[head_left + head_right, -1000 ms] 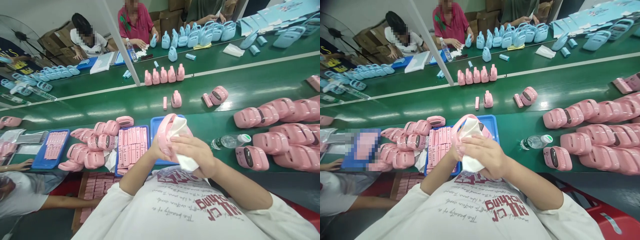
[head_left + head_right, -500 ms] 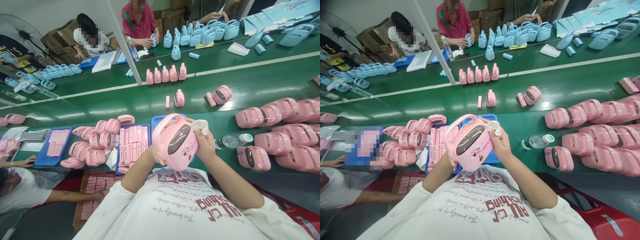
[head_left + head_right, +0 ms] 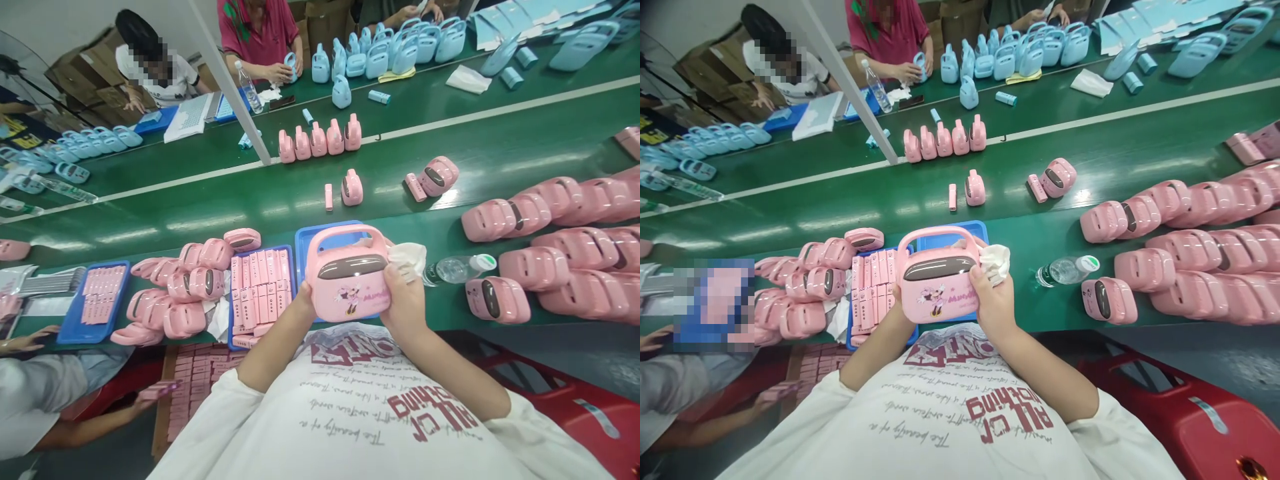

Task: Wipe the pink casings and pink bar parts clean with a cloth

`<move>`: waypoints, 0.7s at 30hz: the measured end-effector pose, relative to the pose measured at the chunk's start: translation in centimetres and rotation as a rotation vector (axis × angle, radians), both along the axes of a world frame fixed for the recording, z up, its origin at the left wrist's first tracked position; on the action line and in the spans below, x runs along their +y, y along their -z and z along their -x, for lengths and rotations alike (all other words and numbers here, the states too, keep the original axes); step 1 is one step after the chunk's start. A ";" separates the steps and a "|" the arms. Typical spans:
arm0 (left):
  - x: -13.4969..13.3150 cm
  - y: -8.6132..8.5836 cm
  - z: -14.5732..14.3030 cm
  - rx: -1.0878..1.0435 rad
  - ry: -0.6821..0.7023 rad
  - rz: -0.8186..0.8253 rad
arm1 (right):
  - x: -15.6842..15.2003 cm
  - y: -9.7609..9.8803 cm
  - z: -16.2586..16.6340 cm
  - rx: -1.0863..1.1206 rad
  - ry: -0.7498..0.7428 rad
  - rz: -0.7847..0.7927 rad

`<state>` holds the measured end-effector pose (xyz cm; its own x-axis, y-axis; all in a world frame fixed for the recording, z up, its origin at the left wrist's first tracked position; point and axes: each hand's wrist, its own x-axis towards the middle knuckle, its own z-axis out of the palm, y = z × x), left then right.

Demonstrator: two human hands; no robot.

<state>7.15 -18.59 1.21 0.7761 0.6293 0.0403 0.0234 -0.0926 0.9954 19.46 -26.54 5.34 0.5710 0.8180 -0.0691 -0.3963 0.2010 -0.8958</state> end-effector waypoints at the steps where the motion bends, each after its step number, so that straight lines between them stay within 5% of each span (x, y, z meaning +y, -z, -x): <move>1: -0.2 -0.6 0.0 -0.033 -0.021 0.069 | 0.0 0.0 0.0 0.015 0.031 0.015; 6: 0.1 -2.2 -0.2 -0.098 -0.253 0.174 | 0.0 0.9 -0.5 -0.124 0.162 0.046; 9: 0.3 -2.2 0.0 -0.150 -0.180 0.222 | -0.1 1.2 -0.7 -0.259 0.116 0.045; 15: -0.4 -2.9 0.2 -0.181 -0.123 0.456 | 0.2 -1.3 -3.6 -0.376 -0.139 -0.074; 21: -0.9 -3.6 -0.5 -0.056 -0.030 0.551 | 2.9 -5.2 -7.6 -1.057 -0.665 -0.015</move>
